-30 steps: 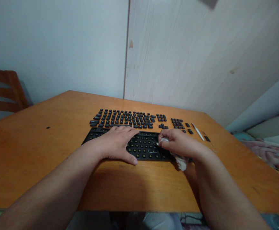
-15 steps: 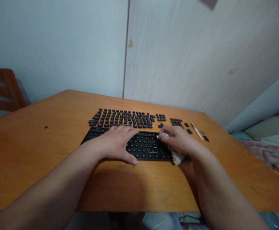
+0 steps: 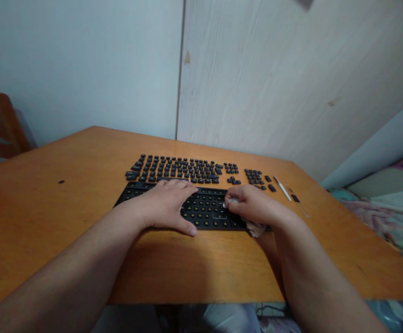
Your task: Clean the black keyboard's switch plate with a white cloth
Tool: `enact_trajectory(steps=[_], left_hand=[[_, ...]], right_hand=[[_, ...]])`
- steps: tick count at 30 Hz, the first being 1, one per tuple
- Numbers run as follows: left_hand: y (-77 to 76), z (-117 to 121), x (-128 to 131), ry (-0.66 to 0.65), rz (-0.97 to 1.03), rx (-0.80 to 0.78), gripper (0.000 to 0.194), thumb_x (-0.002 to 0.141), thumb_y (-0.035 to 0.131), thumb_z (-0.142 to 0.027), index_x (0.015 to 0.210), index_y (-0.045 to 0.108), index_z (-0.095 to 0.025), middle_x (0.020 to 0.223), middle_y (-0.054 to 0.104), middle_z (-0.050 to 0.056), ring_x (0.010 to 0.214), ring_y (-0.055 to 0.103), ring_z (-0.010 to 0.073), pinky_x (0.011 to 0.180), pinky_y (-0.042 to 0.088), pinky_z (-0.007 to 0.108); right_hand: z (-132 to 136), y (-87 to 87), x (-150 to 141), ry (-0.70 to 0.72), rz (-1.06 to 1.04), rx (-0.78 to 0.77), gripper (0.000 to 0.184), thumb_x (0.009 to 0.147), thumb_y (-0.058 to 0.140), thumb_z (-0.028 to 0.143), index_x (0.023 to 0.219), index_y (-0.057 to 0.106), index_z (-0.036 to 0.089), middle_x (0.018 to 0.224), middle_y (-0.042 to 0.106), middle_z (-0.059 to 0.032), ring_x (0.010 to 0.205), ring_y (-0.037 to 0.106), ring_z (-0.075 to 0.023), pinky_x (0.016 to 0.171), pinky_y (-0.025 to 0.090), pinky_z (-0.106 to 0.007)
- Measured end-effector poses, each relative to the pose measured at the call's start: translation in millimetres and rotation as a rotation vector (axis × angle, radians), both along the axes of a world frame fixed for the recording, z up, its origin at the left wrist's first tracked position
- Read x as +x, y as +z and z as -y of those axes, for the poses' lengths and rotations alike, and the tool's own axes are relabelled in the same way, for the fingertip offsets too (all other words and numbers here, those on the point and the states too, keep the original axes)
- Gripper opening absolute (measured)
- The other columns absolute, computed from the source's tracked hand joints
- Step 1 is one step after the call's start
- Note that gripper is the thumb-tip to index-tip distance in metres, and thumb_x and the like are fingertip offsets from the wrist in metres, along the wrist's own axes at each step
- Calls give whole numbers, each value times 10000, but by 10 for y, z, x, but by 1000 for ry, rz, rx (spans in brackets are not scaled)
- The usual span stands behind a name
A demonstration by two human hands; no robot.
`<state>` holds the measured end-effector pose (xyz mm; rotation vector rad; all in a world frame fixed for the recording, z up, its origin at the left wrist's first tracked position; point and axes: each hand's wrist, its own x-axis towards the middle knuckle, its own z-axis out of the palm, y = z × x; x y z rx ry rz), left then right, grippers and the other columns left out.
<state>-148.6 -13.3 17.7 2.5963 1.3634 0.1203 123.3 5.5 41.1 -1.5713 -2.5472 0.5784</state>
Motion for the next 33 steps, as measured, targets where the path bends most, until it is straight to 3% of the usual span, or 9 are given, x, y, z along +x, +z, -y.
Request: enact_trajectory(steps=[8,16,23,28,33], left_hand=[[-4,-4,-1,5,-15,-2,1167,554,578,-890,1503,380,-239,1564,359,131,1411,304,394,1137,235,526],[-45,-17,-23,-6,3,13,1150,548,576,-893,1491,394,-260,1542,394,124,1397,325,393,1136,238,511],[-48,-24,-29,-4,2,2,1134,559,594,-868,1494,390,-261,1545,390,122,1396,330,396,1134,243,519],[-42,-12,-24,0,-4,13,1159,549,567,-899,1492,396,-246,1562,361,137,1407,313,395,1133,244,522],[-27,-2,-21,-5,12,14,1153,544,568,-902,1481,410,-249,1537,399,128,1390,338,380,1129,260,503]], right_hand=[[126,112,47,57,-5,-218,63,786,581,241,795,636,212,643,601,17,581,515,-136,530,361,-242],[-50,17,94,-73,-84,47,95,811,573,242,844,654,206,750,657,-18,706,565,-169,630,397,-255],[-48,-1,122,-27,-43,-92,85,772,588,203,814,661,196,698,641,-7,648,552,-155,591,387,-250],[-51,-3,137,-7,-83,-71,81,780,577,210,802,652,192,722,638,-1,668,553,-148,609,399,-243],[-46,23,154,-8,-113,-168,69,783,589,227,806,645,193,682,605,6,635,525,-143,591,403,-241]])
